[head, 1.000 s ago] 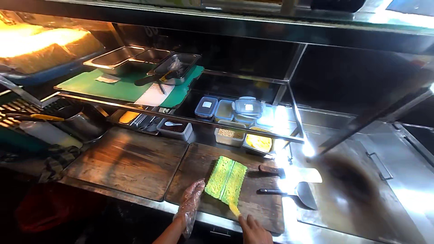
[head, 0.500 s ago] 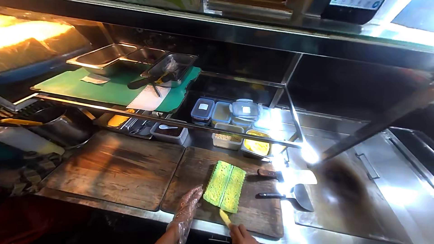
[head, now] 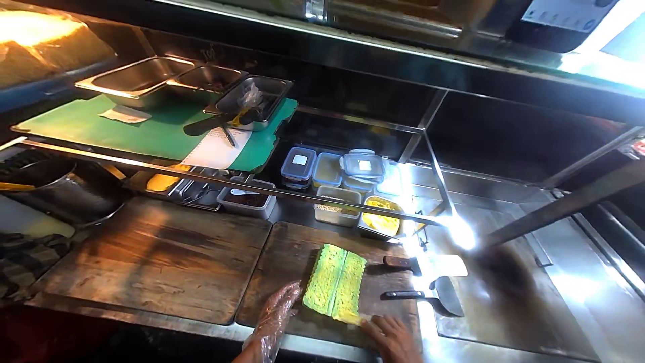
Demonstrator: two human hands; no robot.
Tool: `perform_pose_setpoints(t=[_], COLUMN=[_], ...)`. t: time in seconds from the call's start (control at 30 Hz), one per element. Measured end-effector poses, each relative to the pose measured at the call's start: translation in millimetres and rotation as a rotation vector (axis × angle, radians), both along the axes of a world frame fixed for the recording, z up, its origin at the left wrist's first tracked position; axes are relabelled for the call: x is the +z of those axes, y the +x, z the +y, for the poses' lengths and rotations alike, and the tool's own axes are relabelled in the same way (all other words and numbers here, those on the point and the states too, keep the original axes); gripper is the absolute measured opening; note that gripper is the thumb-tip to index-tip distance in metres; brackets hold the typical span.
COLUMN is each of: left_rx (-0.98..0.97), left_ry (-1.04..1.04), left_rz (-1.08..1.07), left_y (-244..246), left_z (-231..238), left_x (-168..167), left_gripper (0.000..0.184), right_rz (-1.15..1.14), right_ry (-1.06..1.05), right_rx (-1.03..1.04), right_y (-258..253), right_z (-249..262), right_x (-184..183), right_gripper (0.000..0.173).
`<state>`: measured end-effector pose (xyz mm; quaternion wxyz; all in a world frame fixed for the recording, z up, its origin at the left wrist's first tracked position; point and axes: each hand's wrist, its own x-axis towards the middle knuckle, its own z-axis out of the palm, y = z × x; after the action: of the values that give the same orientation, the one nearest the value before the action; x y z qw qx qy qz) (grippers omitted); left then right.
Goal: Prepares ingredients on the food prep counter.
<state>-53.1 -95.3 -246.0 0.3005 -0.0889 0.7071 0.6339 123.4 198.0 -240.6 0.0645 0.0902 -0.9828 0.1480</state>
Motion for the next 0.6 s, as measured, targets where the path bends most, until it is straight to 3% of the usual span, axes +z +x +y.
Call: perform_pose_setpoints(t=[0.07,0.13,0.23,0.33,0.43,0.5,0.53,0.6], left_rx=[0.084,0.225,0.379,0.346,0.372,0.368,0.354,0.312], left_ry=[0.049,0.175,0.423,0.597,0.508,0.348,0.257,0.093], left_rz=[-0.035,-0.049,-0.153,-0.29,-0.265,-0.216,-0.204,-0.18], left_y=[-2,-8,-23,-39,-41,-39,-37,-36], left_z=[4,11,15,19,27,36,41,49], left_x=[11,28,45,49,44,39,35,29], left_gripper=[0.039,0.049,0.074,0.09,0.085,0.076,0.07,0.062], right_rz=[-0.037,-0.038,-0.275,-0.403,-0.492,-0.545,-0.578,-0.596], right_ry=[-0.096,-0.236,-0.345,-0.392,-0.868,-1.161,-1.181,-0.993], right_rx=[-0.091,-0.25,-0.509,-0.507,-0.51,-0.66,-0.75,-0.803], right_y=[7,-18,-77,-68,-59,-69,-69,-61], right_z=[17,20,4,-15,-16,-11,-6,5], right_x=[10,21,22,32,38,26,24,32], right_gripper=[0.036,0.028,0.037,0.034,0.032,0.03,0.029,0.029])
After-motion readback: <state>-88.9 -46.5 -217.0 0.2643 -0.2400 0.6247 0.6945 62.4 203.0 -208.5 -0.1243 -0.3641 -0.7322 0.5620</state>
